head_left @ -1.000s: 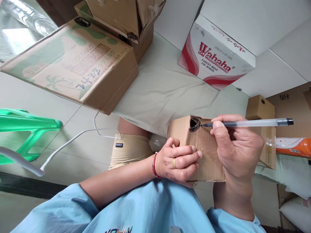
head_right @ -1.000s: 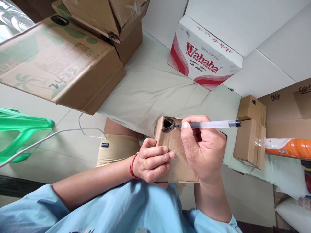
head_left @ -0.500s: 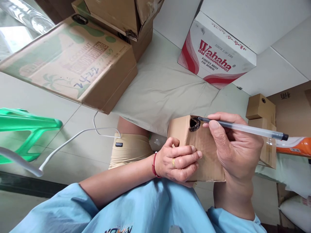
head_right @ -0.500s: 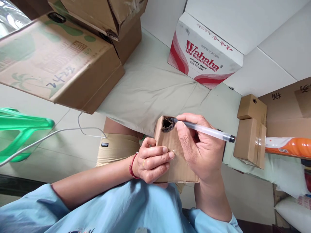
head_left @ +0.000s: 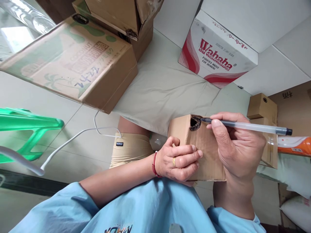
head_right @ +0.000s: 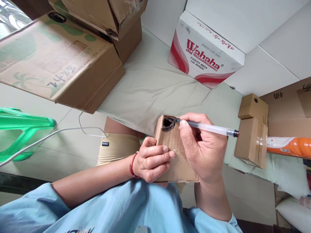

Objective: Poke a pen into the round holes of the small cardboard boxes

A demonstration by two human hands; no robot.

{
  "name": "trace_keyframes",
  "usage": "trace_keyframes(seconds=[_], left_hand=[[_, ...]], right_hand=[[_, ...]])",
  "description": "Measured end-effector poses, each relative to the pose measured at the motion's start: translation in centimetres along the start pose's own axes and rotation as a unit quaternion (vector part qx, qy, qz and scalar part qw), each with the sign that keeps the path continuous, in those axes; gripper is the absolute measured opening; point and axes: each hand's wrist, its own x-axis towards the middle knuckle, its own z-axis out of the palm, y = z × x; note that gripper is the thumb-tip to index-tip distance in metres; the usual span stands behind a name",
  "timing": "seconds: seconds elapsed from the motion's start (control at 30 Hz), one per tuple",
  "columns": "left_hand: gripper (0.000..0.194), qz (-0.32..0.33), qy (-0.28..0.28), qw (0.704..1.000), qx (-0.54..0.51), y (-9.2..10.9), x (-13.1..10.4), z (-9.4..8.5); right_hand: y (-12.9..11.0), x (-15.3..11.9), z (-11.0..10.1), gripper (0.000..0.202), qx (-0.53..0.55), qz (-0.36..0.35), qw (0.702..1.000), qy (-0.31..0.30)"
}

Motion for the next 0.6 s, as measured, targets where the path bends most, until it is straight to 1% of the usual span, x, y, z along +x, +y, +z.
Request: trace_keyframes(seconds=[0.23,0.4,0.6], left_hand=[[0.011,-0.002,-0.001,1.000,-0.006,0.05,-0.18,0.08],[0.015,-0.001,0.010,1.000,-0.001,0.04,-0.06,0.10],[0.012,0.007,0.010,1.000,-0.001,-0.02,-0.26,0.08]], right_hand=[[0.07,-0.07,0.00,0.008,0.015,0.003,1.000,0.006],[-0.05,-0.13,-0.07,0.007,0.003,0.004,1.000,0.013],[-0.11,-0.33,0.00,0.008,0.005,0.016,1.000,0.022]])
